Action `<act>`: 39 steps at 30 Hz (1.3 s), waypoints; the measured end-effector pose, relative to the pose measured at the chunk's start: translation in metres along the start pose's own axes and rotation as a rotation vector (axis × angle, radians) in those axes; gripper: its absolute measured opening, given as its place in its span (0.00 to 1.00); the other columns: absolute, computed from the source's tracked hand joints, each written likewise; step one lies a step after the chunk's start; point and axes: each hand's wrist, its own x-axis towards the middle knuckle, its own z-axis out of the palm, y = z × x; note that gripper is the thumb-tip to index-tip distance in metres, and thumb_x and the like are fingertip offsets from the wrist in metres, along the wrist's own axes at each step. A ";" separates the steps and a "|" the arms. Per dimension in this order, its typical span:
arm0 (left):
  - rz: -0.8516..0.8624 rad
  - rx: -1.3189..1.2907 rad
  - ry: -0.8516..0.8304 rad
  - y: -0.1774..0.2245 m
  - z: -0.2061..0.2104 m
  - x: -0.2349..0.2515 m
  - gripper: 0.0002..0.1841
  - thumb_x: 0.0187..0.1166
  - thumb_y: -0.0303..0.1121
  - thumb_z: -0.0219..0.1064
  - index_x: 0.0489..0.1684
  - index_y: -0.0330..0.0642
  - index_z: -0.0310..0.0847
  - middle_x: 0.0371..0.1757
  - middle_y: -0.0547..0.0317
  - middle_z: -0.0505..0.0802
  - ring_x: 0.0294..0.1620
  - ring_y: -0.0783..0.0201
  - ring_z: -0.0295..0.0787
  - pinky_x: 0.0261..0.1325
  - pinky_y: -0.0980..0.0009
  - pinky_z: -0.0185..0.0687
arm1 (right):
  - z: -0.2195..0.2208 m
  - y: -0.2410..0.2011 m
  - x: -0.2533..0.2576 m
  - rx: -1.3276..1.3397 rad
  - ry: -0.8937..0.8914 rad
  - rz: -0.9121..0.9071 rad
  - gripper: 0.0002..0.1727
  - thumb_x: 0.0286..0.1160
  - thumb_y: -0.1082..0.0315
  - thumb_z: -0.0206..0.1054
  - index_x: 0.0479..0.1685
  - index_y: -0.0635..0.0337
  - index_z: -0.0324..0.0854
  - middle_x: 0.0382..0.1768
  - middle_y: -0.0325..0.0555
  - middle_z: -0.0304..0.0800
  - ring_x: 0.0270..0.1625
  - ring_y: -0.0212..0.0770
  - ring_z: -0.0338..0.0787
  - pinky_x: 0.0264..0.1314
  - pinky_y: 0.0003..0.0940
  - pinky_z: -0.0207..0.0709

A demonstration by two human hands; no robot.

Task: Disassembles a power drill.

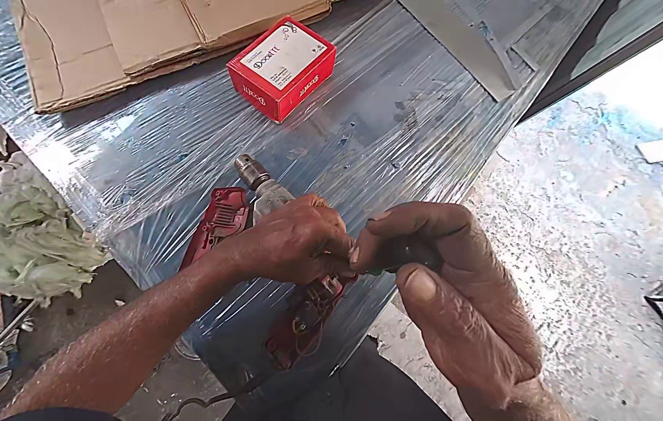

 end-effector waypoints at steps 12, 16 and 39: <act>0.025 0.017 -0.051 -0.001 -0.001 0.002 0.11 0.81 0.44 0.67 0.39 0.57 0.97 0.34 0.74 0.95 0.47 0.76 0.88 0.70 0.64 0.71 | 0.002 -0.002 -0.012 -0.395 0.129 -0.046 0.12 0.87 0.63 0.65 0.62 0.56 0.78 0.51 0.41 0.95 0.55 0.35 0.95 0.60 0.30 0.91; 0.008 0.023 -0.065 -0.001 0.000 0.003 0.11 0.83 0.46 0.66 0.39 0.58 0.96 0.35 0.75 0.95 0.48 0.77 0.88 0.72 0.64 0.72 | 0.001 0.001 -0.013 -0.390 0.130 -0.058 0.11 0.86 0.64 0.66 0.59 0.57 0.79 0.49 0.41 0.95 0.55 0.37 0.95 0.61 0.32 0.92; 0.050 -0.017 -0.052 -0.009 0.000 0.002 0.11 0.75 0.45 0.72 0.48 0.59 0.97 0.45 0.75 0.97 0.56 0.74 0.90 0.73 0.62 0.79 | 0.038 0.029 -0.022 0.267 0.215 -0.277 0.21 0.93 0.52 0.49 0.32 0.52 0.76 0.19 0.35 0.69 0.20 0.29 0.68 0.23 0.24 0.64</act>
